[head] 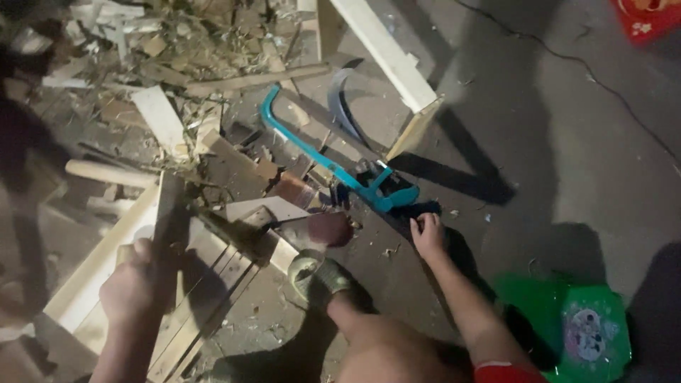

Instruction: The person uses a hand saw to cut a small wooden piece placed on a wooden crate. They then use a hammer to tap the piece and a curved blade tool to shave and smooth the wood's surface. Finally, they use a brush to sweep away wood shavings from the crate.

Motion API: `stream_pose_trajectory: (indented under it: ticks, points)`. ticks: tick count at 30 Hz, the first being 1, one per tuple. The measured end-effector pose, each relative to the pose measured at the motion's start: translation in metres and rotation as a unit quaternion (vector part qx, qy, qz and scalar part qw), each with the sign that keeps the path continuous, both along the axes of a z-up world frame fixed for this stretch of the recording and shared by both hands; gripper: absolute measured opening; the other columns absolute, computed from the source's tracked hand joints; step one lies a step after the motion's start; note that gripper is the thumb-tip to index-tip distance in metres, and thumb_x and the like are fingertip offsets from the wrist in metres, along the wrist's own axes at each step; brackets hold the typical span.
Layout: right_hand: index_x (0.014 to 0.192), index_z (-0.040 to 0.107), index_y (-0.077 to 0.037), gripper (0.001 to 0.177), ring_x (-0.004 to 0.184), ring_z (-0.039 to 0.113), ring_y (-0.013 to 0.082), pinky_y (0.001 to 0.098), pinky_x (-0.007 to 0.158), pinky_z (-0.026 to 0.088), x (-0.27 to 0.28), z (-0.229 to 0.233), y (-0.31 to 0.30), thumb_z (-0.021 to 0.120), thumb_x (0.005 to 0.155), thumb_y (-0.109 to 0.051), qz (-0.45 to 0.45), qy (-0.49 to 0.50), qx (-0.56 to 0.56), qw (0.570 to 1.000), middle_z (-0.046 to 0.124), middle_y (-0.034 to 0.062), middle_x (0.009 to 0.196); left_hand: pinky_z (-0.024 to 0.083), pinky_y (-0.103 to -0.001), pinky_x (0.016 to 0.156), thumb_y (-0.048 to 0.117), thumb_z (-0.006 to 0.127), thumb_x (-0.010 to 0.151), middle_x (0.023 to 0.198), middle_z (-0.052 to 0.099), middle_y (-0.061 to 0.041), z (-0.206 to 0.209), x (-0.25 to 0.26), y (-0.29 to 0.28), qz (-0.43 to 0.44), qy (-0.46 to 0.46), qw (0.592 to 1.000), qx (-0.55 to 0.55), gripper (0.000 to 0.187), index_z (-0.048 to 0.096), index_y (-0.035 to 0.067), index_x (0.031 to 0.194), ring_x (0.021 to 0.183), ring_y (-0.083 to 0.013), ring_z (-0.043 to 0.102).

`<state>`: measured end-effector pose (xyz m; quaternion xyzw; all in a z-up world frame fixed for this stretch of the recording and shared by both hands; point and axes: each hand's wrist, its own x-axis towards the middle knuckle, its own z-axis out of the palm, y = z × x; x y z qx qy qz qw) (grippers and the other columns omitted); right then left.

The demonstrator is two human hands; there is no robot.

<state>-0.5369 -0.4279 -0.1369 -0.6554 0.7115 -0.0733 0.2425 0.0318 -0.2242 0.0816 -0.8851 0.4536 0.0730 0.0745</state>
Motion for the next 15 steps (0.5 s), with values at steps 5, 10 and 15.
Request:
stream_pose_trajectory:
  ticks: [5,10,15]
  points:
    - [0.129,0.058,-0.006,0.05,0.115,0.058,0.0326,0.0443,0.095,0.047,0.029,0.033,-0.027,0.06,0.098,-0.046,0.0,0.004,0.139,0.99,0.06,0.0152,0.126,0.063,-0.058,0.067,0.037,0.048,0.102,0.109,0.064,-0.02,0.007,-0.002,-0.007,0.029,0.069,0.997,0.036,0.038,0.054,0.003,0.116,0.089,-0.0421,0.071]
    - [0.129,0.06,-0.001,0.061,0.119,0.063,0.0361,0.0442,0.093,0.051,0.069,0.091,-0.06,0.068,0.093,-0.05,0.003,0.08,0.307,0.948,0.065,0.0179,0.129,0.053,-0.044,0.071,0.005,0.054,0.095,0.067,0.065,-0.015,-0.051,0.02,0.017,-0.107,-0.009,0.992,-0.074,0.007,0.053,0.0,0.09,0.099,-0.0353,0.056]
    - [0.119,0.067,0.001,0.053,0.108,0.07,0.0374,0.0419,0.087,0.054,0.07,0.066,-0.064,0.07,0.093,-0.045,0.082,0.145,0.284,0.944,0.073,0.0206,0.116,0.048,-0.028,0.067,0.006,0.064,0.076,0.059,0.049,-0.001,-0.071,0.02,0.019,-0.182,-0.17,0.967,-0.048,0.018,0.049,0.006,0.087,0.085,-0.0265,0.054]
